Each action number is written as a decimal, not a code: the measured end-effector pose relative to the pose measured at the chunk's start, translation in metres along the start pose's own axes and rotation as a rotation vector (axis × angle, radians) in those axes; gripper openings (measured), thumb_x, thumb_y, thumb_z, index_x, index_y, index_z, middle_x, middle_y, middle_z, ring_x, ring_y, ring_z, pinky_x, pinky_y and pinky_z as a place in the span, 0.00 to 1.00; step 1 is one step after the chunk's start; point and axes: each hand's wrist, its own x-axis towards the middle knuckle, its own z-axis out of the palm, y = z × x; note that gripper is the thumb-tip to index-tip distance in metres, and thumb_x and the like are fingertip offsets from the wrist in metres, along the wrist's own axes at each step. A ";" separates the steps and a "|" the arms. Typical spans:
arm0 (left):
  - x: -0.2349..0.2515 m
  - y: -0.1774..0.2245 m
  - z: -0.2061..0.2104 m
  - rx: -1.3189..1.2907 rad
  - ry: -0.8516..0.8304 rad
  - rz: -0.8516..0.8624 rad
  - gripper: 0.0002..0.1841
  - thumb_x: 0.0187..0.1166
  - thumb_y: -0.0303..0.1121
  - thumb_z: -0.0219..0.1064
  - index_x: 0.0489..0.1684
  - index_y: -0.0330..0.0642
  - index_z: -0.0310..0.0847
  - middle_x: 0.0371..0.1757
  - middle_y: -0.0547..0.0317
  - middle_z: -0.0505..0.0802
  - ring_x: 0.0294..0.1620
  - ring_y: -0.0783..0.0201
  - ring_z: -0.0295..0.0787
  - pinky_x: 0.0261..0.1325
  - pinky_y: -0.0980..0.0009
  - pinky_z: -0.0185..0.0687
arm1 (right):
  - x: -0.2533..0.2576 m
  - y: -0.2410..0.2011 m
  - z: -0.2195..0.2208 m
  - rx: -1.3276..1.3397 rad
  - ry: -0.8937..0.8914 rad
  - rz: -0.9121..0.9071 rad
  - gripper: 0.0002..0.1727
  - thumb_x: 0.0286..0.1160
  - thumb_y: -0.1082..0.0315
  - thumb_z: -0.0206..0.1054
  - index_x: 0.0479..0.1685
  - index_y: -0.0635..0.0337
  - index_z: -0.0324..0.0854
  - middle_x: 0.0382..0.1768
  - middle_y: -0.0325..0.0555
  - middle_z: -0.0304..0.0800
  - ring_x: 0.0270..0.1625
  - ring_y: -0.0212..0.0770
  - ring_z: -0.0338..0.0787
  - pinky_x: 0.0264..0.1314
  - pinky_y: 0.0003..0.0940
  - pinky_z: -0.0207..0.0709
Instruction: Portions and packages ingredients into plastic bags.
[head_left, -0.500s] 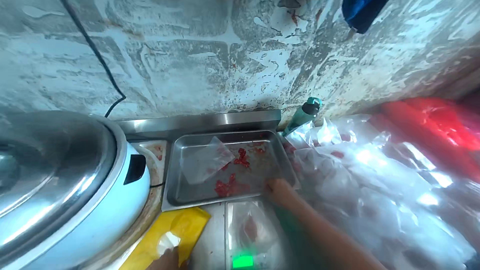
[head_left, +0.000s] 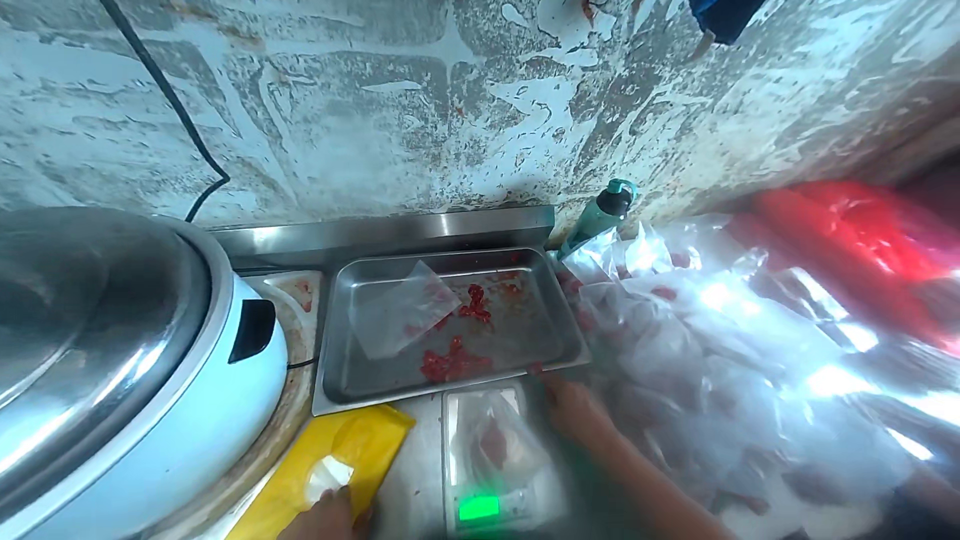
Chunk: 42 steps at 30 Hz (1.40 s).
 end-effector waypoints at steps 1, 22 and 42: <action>0.001 0.000 0.000 0.003 0.001 0.001 0.34 0.85 0.57 0.55 0.73 0.34 0.79 0.67 0.32 0.88 0.67 0.32 0.86 0.63 0.34 0.80 | -0.002 0.000 0.001 -0.010 -0.017 0.008 0.27 0.86 0.57 0.54 0.85 0.39 0.70 0.61 0.57 0.91 0.65 0.60 0.89 0.66 0.63 0.79; 0.003 -0.008 0.013 -0.086 0.085 0.023 0.33 0.85 0.56 0.58 0.71 0.32 0.80 0.65 0.31 0.89 0.64 0.31 0.88 0.63 0.33 0.79 | 0.005 -0.025 -0.070 0.517 0.137 -0.156 0.15 0.85 0.67 0.61 0.65 0.59 0.83 0.40 0.46 0.92 0.38 0.39 0.91 0.49 0.41 0.86; 0.001 0.001 0.001 -0.035 0.016 -0.001 0.32 0.85 0.56 0.58 0.69 0.32 0.81 0.64 0.30 0.88 0.64 0.31 0.87 0.62 0.33 0.80 | -0.004 -0.022 -0.015 -0.169 -0.092 0.020 0.41 0.81 0.60 0.58 0.95 0.23 0.49 0.61 0.61 0.90 0.64 0.65 0.89 0.63 0.69 0.78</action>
